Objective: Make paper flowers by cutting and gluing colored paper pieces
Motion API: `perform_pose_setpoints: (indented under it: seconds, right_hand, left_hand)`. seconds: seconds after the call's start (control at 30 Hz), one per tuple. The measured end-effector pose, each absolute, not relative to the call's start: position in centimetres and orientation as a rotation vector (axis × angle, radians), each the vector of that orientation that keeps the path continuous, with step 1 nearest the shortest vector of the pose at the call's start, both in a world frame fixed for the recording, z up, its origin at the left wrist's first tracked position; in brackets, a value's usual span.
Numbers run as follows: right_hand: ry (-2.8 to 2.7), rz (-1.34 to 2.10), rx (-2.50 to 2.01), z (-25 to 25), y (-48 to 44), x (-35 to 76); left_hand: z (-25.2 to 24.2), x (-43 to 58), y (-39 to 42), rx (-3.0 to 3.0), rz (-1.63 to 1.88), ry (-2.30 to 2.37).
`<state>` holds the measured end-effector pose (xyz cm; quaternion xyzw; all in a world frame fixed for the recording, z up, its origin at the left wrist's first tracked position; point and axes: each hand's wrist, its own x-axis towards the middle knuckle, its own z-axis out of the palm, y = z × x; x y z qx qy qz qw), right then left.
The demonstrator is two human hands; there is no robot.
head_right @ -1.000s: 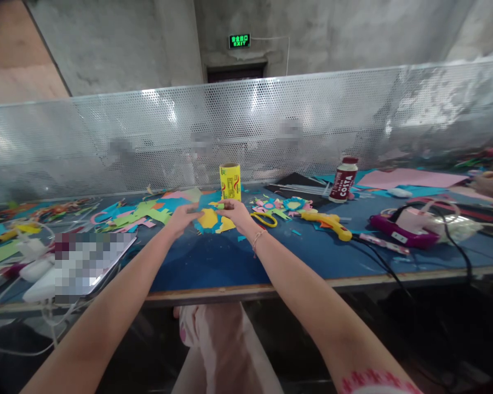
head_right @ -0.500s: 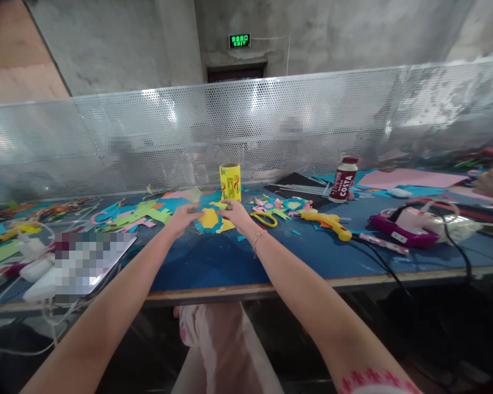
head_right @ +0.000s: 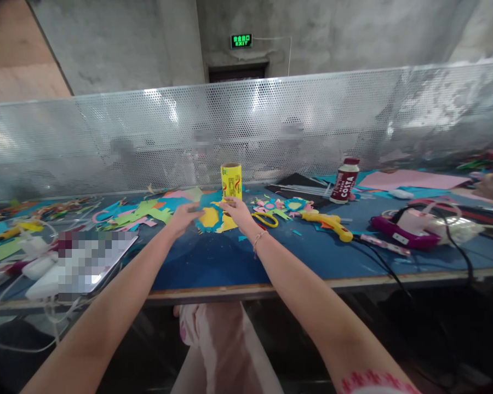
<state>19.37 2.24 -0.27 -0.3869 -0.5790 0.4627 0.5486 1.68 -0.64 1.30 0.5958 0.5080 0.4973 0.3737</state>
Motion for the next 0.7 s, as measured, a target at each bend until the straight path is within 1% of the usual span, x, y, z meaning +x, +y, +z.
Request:
perform_pose_setpoints:
  seconds: [0.27, 0.5, 0.6, 0.7]
  right_hand:
    - [-1.460, 1.026, -0.926, -0.6, 2.7, 19.7]
    - [-1.443, 1.041, -0.945, -1.1, 3.3, 19.7]
    - [-1.402, 0.926, -0.987, -1.2, 3.9, 20.1]
    - [-1.364, 0.800, -1.014, -1.1, 4.3, 20.8]
  left_hand:
    - [1.0, 1.7, -0.5, 1.503, 1.289, 1.284]
    - [0.6, 1.2, -0.1, 1.589, 1.254, 1.271]
    - [0.1, 0.6, 0.4, 1.605, 1.158, 1.320]
    - [-0.4, 0.2, 1.0, 1.766, 1.057, 1.522]
